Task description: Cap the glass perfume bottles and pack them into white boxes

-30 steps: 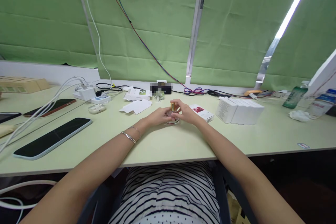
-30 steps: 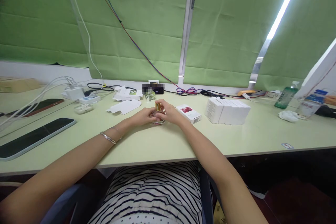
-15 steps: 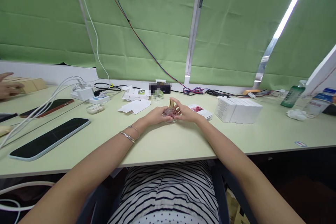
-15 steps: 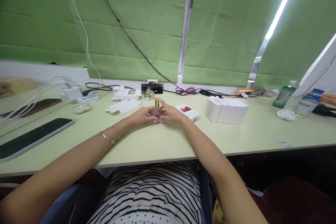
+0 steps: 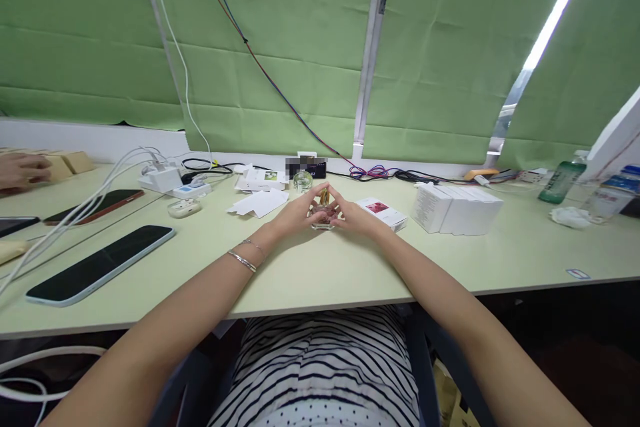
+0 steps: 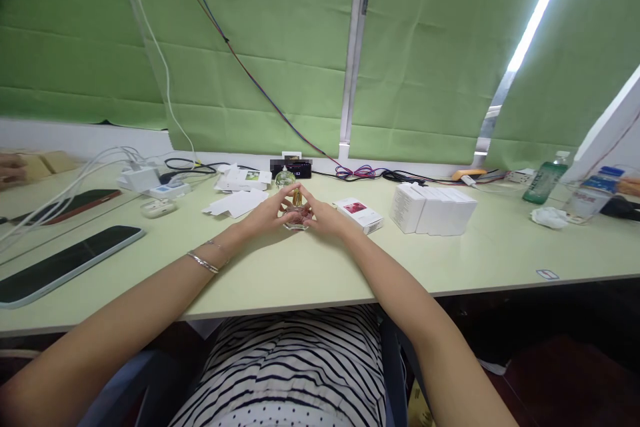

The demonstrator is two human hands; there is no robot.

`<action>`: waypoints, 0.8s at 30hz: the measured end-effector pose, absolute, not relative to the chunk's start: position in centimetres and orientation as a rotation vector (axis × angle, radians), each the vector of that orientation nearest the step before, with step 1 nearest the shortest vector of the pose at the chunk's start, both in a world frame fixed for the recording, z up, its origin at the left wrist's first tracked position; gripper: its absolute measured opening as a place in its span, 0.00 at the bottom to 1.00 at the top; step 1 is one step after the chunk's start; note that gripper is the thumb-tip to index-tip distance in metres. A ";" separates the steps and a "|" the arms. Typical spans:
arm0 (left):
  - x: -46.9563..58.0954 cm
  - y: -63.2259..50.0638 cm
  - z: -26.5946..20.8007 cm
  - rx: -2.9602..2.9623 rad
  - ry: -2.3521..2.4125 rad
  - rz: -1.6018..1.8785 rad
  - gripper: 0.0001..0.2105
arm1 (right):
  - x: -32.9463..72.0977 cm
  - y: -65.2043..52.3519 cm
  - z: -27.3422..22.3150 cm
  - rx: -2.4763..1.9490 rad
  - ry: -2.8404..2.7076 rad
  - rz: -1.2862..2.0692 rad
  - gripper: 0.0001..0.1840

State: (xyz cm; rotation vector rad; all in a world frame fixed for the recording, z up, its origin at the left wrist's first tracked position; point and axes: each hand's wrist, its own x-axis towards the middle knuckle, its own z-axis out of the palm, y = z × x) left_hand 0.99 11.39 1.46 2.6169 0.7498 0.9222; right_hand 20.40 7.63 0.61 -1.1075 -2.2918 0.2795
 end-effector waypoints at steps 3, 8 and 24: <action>0.9 11.4 1.5 2.583 0.761 0.875 0.30 | 20.2 7.3 0.5 -1.125 -2.267 0.239 0.45; 1.0 11.1 1.7 2.534 0.759 0.855 0.30 | 20.0 7.2 0.7 -1.172 -2.264 0.241 0.44; 1.0 11.4 1.1 2.556 0.754 0.713 0.37 | 20.2 6.9 1.3 -1.434 -2.386 0.293 0.17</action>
